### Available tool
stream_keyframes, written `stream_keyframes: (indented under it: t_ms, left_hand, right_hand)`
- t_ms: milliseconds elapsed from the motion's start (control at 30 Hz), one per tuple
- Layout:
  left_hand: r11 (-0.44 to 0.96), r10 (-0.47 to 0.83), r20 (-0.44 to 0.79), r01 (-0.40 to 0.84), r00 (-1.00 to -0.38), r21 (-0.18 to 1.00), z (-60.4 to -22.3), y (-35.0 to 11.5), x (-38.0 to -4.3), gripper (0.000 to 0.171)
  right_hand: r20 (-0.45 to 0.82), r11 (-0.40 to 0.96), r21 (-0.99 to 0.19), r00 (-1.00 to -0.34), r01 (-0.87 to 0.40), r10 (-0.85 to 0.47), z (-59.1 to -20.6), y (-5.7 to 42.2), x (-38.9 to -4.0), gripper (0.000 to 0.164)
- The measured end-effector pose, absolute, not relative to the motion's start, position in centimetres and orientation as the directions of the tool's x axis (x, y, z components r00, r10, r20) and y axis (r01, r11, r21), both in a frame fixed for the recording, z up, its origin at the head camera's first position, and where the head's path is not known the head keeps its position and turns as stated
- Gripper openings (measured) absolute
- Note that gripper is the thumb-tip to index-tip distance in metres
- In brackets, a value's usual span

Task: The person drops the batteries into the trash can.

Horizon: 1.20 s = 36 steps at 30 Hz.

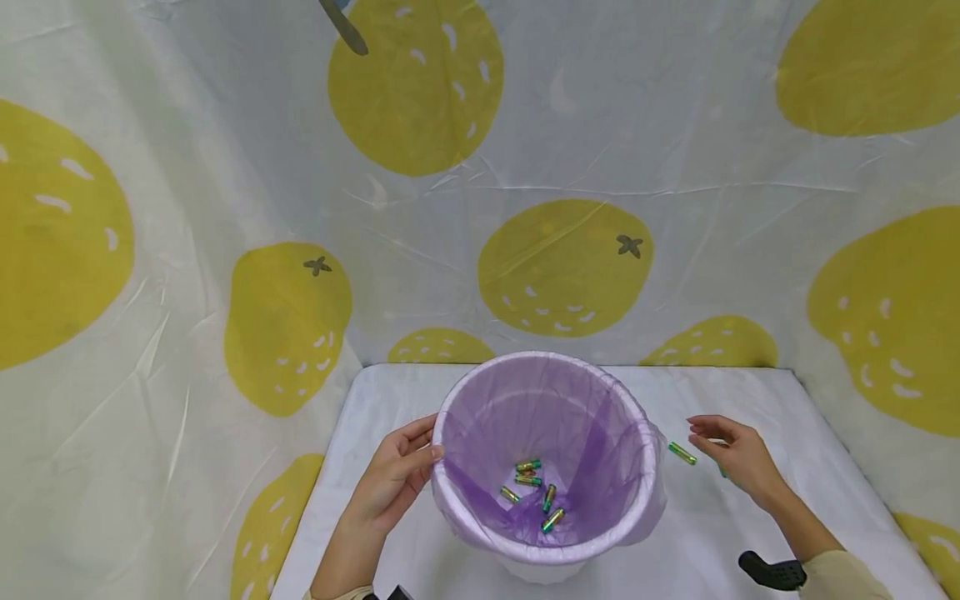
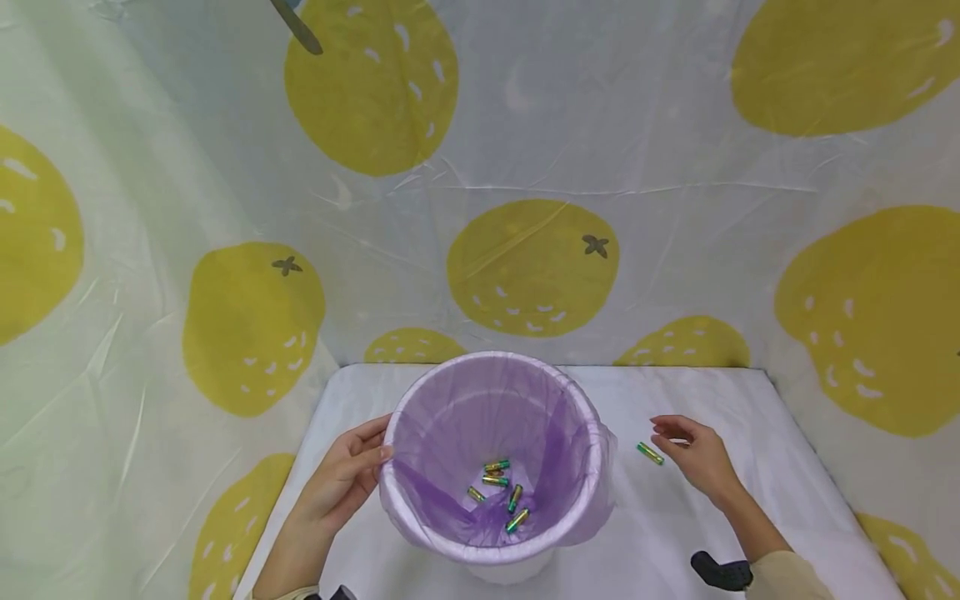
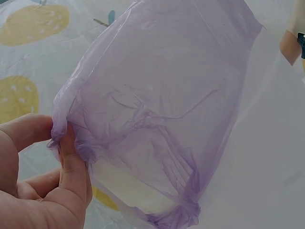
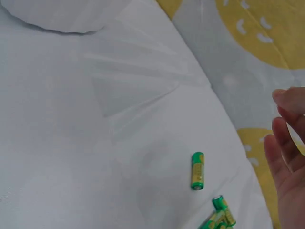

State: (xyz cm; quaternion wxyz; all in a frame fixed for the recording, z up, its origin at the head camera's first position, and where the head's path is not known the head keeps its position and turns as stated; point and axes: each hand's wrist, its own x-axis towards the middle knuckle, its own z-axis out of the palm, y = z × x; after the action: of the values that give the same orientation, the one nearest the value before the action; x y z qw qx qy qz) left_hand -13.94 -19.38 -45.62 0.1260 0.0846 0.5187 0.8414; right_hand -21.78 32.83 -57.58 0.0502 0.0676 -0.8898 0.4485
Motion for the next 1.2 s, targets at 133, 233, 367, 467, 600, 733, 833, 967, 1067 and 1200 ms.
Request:
stream_keyframes:
  t_ms: [133, 233, 367, 467, 600, 733, 833, 967, 1067, 1200]
  left_hand:
    - [-0.436, 0.3, 0.014, -0.124, -0.954, 0.891, -45.7, -19.4, -14.0, 0.059]
    - [-0.439, 0.297, 0.015, -0.122, -0.955, 0.89, -45.7, -19.3, -14.0, 0.058]
    - [-0.438, 0.29, 0.012, -0.121, -0.957, 0.891, -45.7, -19.1, -14.1, 0.057]
    - [-0.436, 0.288, 0.011, -0.122, -0.957, 0.891, -45.6, -19.1, -14.1, 0.057]
    - [-0.439, 0.287, 0.015, -0.118, -0.958, 0.891, -45.6, -19.1, -14.0, 0.057]
    - [-0.443, 0.284, 0.017, -0.115, -0.959, 0.889, -45.6, -19.2, -14.0, 0.058]
    - [-0.445, 0.281, 0.015, -0.117, -0.96, 0.888, -45.7, -19.2, -14.0, 0.057]
    - [-0.446, 0.277, 0.014, -0.115, -0.961, 0.888, -45.8, -19.2, -13.9, 0.056]
    - [-0.448, 0.277, 0.019, -0.112, -0.961, 0.887, -45.8, -19.1, -13.9, 0.056]
    - [-0.453, 0.278, 0.023, -0.11, -0.96, 0.885, -45.9, -19.1, -13.8, 0.056]
  right_hand:
    - [0.114, 0.619, -0.776, -0.992, -0.118, -0.047, -59.5, 33.0, -21.9, 0.037]
    - [0.095, 0.651, -0.754, -0.995, -0.09, -0.028, -60.7, 33.1, -22.0, 0.036]
    - [0.08, 0.67, -0.739, -0.997, -0.072, -0.018, -62.3, 33.4, -22.1, 0.032]
    - [0.072, 0.688, -0.723, -0.997, -0.064, -0.017, -63.6, 33.6, -22.2, 0.031]
    - [0.066, 0.713, -0.698, -0.998, -0.056, -0.014, -65.1, 33.5, -22.5, 0.033]
    - [0.082, 0.731, -0.679, -0.997, -0.06, -0.005, -65.9, 33.2, -23.0, 0.034]
    - [0.101, 0.755, -0.652, -0.995, -0.069, -0.004, -66.3, 33.1, -23.3, 0.033]
    - [0.095, 0.778, -0.624, -0.995, -0.071, -0.015, -66.5, 33.1, -23.9, 0.029]
    - [0.058, 0.785, -0.617, -0.998, -0.05, -0.018, -66.5, 33.1, -24.4, 0.024]
    - [0.011, 0.783, -0.622, -1.0, -0.025, -0.024, -66.2, 33.3, -24.6, 0.022]
